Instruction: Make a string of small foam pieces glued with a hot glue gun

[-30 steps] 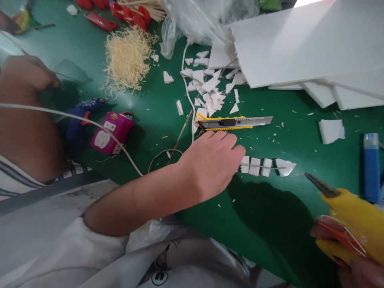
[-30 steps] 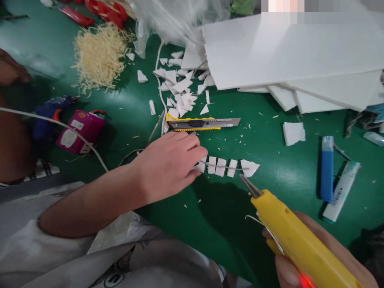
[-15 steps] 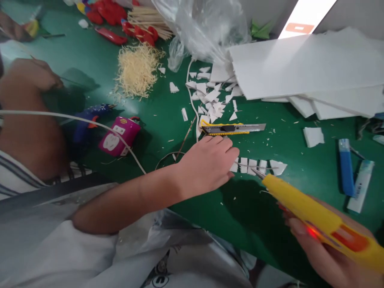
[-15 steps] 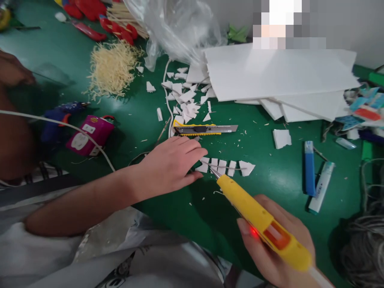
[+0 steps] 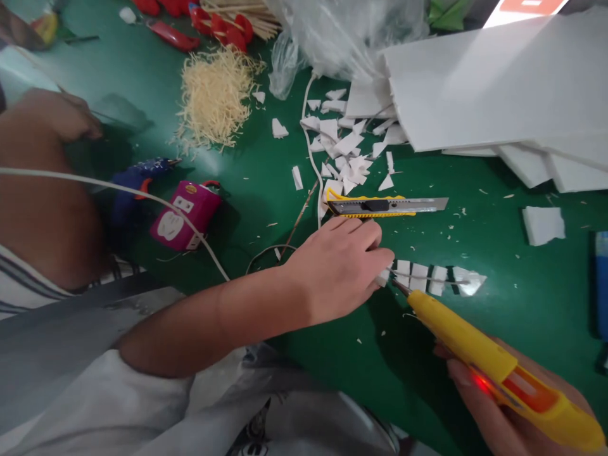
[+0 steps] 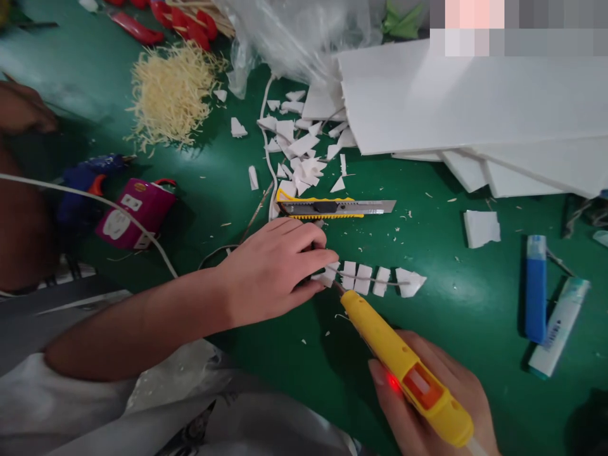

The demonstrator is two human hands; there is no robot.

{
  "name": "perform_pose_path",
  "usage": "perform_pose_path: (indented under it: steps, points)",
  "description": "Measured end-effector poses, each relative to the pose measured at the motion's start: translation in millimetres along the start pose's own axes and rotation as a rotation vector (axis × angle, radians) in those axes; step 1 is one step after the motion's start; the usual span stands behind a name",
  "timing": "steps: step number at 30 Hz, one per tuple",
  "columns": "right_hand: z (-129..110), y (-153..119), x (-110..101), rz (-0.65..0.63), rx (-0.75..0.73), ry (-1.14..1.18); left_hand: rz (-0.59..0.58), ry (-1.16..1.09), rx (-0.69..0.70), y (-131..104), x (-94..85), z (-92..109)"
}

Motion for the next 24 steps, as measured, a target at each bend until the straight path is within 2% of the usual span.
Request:
perform_pose_path:
  steps: [3,8,15,18,22,24]
  points:
    - [-0.9,1.9,1.6,-0.051,-0.033,-0.001,0.016,-0.004,0.013,-2.2,-1.1,0.0]
    - [3.9,0.7,-1.1,-0.002,0.085,0.016,0.032,0.022,0.026,-4.9,0.6,1.7]
    - [-0.6,7.2,4.5,0.006,0.075,0.070,0.126,0.050,0.032,-6.3,0.3,3.0]
    - [-1.9,9.2,4.8,0.038,0.111,0.122,0.089,0.041,0.028,-5.3,1.2,2.5]
    - [5.7,6.3,6.3,0.072,0.263,0.183,0.041,0.023,0.014,-3.2,1.6,1.8]
    - [6.1,6.5,5.5,0.062,0.267,0.179,0.033,0.026,0.013,-2.7,2.0,2.1]
Point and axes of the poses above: each hand's wrist, its own y-axis towards the middle knuckle, its own x-axis out of the palm, z = x × y, the point moved 9 cm from there along y, towards the middle knuckle, and after that the axes turned 6 degrees about -x, right-handed, at the moved point
